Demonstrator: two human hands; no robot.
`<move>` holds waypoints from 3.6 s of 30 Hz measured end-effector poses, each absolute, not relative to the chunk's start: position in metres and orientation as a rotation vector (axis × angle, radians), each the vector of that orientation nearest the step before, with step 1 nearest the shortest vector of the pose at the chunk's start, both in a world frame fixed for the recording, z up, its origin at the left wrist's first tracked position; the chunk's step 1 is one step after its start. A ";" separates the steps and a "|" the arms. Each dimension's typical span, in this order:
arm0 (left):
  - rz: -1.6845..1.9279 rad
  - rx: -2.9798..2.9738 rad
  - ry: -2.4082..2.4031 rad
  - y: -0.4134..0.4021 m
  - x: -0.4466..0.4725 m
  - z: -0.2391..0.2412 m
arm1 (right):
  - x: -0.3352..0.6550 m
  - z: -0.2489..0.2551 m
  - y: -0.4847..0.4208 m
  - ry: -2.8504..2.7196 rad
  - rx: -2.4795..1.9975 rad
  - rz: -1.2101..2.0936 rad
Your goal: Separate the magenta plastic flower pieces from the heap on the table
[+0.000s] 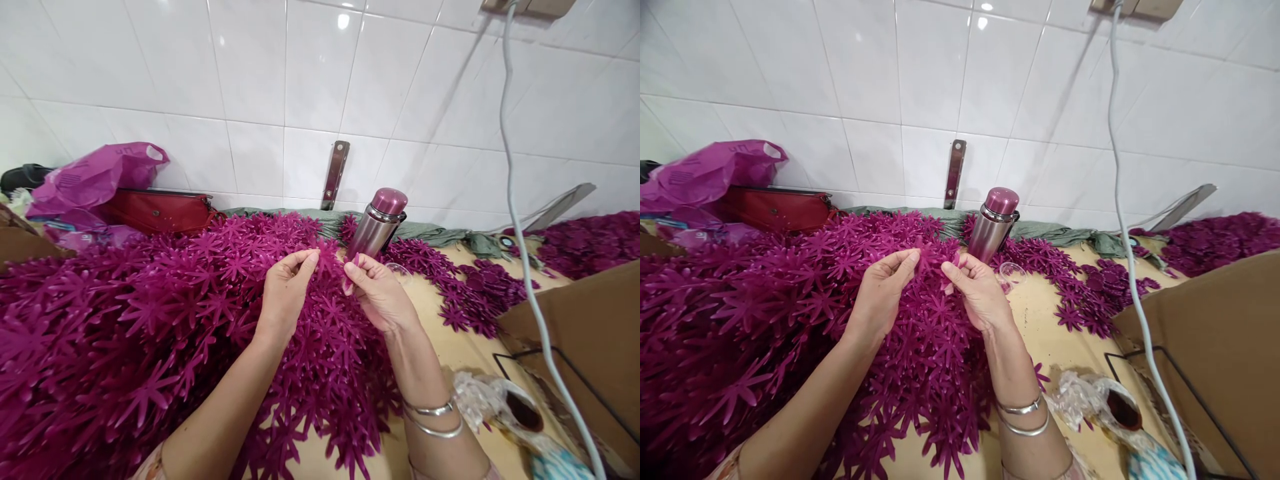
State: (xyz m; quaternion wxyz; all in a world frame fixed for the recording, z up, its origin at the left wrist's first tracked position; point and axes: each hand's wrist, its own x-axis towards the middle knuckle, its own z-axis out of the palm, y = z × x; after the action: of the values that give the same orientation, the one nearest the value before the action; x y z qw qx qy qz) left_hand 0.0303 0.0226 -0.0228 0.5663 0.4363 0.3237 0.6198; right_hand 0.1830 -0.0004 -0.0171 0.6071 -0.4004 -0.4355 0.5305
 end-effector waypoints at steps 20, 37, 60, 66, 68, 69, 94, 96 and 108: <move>1.379 1.307 0.884 0.022 0.021 -0.016 | 0.237 0.004 -0.021 -1.626 -1.289 1.057; 1.547 1.262 0.798 0.027 0.004 -0.005 | 0.195 -0.022 0.004 -1.041 -1.051 1.013; 1.375 0.841 0.661 0.028 0.014 -0.009 | 0.195 -0.002 -0.016 -1.662 -1.265 0.828; 1.382 0.870 0.637 0.028 0.016 -0.011 | 0.205 0.005 -0.023 -1.890 -1.313 0.823; 1.365 0.877 0.645 0.027 0.019 -0.012 | 0.206 0.009 -0.026 -1.785 -1.344 0.673; 1.358 0.878 0.652 0.026 0.021 -0.012 | 0.205 0.011 -0.027 -1.683 -1.358 0.593; 1.221 1.008 0.580 0.014 0.031 -0.013 | 0.171 -0.007 -0.011 -0.820 -0.848 1.120; 1.254 1.081 0.650 0.016 0.030 -0.014 | 0.165 -0.013 -0.007 -0.749 -0.818 1.115; 1.261 1.329 0.831 0.019 0.027 -0.024 | 0.161 -0.043 0.019 -0.577 -0.725 1.101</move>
State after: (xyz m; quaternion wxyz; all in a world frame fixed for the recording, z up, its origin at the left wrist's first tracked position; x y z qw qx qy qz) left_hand 0.0267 0.0190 -0.0235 0.5351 0.5581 0.3490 0.5294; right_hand 0.1607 0.0190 -0.0433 0.7521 -0.3321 -0.2642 0.5042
